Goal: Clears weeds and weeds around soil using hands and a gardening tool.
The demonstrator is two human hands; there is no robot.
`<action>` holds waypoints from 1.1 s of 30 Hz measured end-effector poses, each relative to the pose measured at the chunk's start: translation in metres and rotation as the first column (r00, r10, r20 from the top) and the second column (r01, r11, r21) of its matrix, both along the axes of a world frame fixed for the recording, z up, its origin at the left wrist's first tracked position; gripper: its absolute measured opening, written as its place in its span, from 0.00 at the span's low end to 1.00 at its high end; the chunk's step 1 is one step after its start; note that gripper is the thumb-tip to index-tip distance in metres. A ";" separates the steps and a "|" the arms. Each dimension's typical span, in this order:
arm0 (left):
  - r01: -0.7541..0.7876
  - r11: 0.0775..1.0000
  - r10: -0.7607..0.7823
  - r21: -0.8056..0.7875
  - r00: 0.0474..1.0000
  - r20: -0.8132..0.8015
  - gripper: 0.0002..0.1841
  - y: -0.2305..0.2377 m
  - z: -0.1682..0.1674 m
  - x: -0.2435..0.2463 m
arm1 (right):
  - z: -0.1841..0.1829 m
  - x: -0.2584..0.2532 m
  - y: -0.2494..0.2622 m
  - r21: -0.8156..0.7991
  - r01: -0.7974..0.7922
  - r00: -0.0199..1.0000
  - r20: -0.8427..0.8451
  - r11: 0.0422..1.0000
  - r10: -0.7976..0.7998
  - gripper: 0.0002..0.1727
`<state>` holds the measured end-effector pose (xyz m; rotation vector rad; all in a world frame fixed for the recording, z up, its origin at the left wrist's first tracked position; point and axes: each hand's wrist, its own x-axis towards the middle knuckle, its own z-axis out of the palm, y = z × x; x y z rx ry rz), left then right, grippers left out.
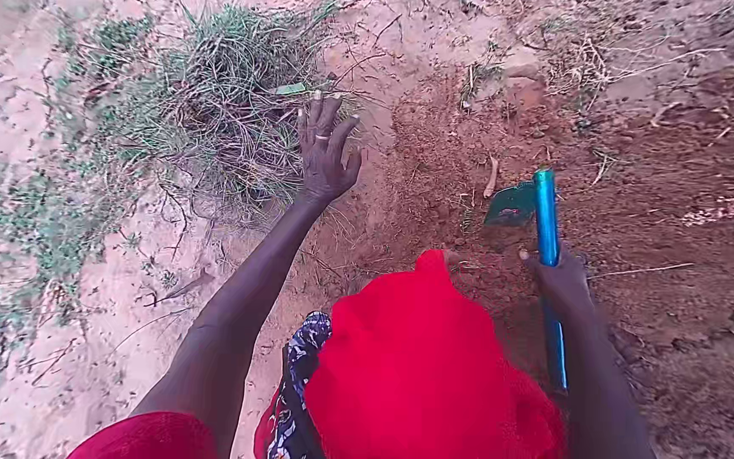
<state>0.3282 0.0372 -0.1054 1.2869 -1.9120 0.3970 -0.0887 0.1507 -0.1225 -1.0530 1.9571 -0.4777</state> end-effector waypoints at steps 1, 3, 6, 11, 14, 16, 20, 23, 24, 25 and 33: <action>0.133 0.984 -0.137 0.116 0.990 0.026 0.19 0.008 -0.026 -0.019 | -0.002 0.000 -0.001 -0.005 0.003 1.000 0.001 1.000 -0.003 0.22; 0.282 0.873 -0.326 0.399 0.944 0.047 0.21 0.015 -0.066 -0.049 | -0.003 -0.001 -0.002 0.005 0.004 1.000 0.007 1.000 -0.004 0.21; 0.164 0.666 -0.330 0.728 0.939 0.091 0.27 0.004 -0.093 -0.058 | -0.001 -0.003 0.003 0.006 0.048 0.999 0.015 0.999 -0.048 0.20; -0.173 0.605 -0.154 0.777 0.932 0.328 0.36 -0.036 -0.116 -0.003 | 0.014 -0.008 0.009 -0.143 0.212 0.977 0.066 0.967 -0.204 0.17; -0.227 0.626 -0.098 0.746 0.926 0.365 0.35 -0.038 -0.125 -0.018 | 0.046 -0.013 -0.006 -0.270 0.209 0.978 0.086 0.940 -0.192 0.15; -0.251 0.615 0.016 0.747 0.952 0.306 0.34 -0.042 -0.131 -0.034 | 0.074 -0.011 -0.030 -0.339 0.106 0.993 0.076 0.935 -0.085 0.17; -0.332 0.573 0.181 0.750 0.943 0.279 0.36 -0.050 -0.147 -0.057 | 0.098 0.017 -0.102 -0.403 -0.174 0.982 -0.003 0.898 0.189 0.25; -0.321 0.574 0.210 0.754 0.947 0.243 0.34 -0.053 -0.147 -0.064 | 0.095 0.066 -0.157 -0.409 -0.315 0.942 -0.024 0.856 0.335 0.22; -0.316 0.569 0.212 0.759 0.948 0.236 0.34 -0.052 -0.145 -0.066 | 0.087 0.082 -0.174 -0.415 -0.348 0.927 -0.020 0.840 0.374 0.22; -0.318 0.573 0.214 0.755 0.948 0.236 0.33 -0.051 -0.143 -0.066 | 0.077 0.096 -0.191 -0.402 -0.408 0.904 -0.049 0.820 0.425 0.22; -0.365 0.541 0.234 0.758 0.931 0.282 0.27 -0.050 -0.134 -0.069 | 0.019 0.131 -0.222 0.172 -0.871 0.387 -0.336 0.459 0.859 0.28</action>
